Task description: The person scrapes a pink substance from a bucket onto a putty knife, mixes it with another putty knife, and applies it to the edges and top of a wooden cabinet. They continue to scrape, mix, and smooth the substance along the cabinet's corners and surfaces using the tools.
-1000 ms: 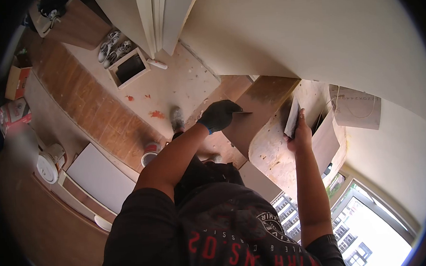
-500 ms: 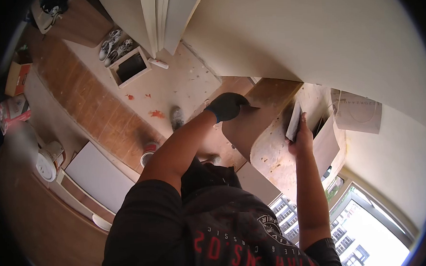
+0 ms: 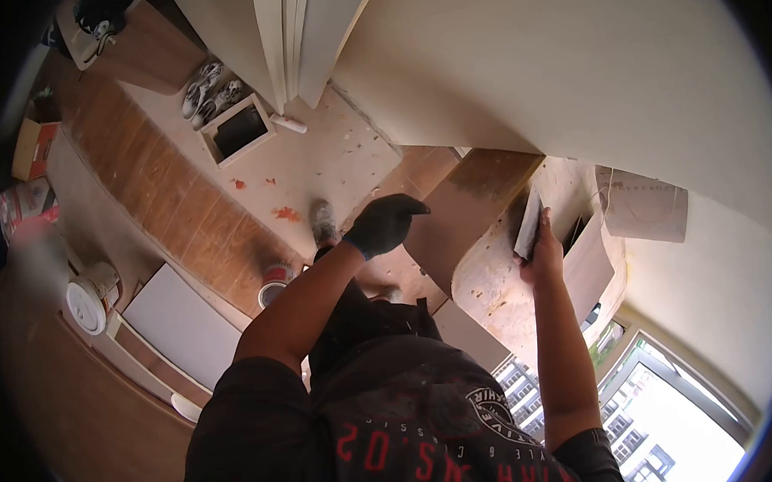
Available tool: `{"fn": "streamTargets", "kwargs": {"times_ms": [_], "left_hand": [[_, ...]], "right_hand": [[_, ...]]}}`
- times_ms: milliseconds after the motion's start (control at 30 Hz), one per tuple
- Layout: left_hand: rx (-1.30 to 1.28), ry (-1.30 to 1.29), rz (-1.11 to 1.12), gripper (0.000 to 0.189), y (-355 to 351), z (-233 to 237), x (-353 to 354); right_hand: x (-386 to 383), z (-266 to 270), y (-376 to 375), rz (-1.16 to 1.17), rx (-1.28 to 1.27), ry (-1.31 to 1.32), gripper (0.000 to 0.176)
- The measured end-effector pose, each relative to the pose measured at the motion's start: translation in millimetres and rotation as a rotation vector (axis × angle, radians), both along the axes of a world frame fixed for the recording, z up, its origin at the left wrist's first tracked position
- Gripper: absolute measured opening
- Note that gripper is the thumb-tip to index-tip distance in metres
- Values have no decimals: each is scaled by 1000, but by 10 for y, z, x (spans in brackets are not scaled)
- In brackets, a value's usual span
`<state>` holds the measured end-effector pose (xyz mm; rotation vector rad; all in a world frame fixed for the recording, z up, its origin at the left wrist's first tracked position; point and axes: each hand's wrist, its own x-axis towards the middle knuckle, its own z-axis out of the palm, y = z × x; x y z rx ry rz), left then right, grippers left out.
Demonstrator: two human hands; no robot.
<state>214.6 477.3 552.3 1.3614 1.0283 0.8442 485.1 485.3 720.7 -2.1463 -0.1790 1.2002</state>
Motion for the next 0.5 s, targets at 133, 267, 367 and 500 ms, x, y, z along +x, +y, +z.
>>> {"fn": "streamTargets", "kwargs": {"times_ms": [133, 267, 367, 500], "left_hand": [[-13, 142, -144, 35, 189, -284, 344], [-40, 137, -93, 36, -392, -202, 178], [-101, 105, -280, 33, -406, -54, -139], [25, -76, -12, 27, 186, 476, 109]], "right_hand": [[101, -86, -32, 19, 31, 39, 59], [-35, 0, 3, -44, 1, 7, 54], [-35, -19, 42, -46, 23, 30, 53], [32, -30, -37, 1, 62, 65, 53]]}}
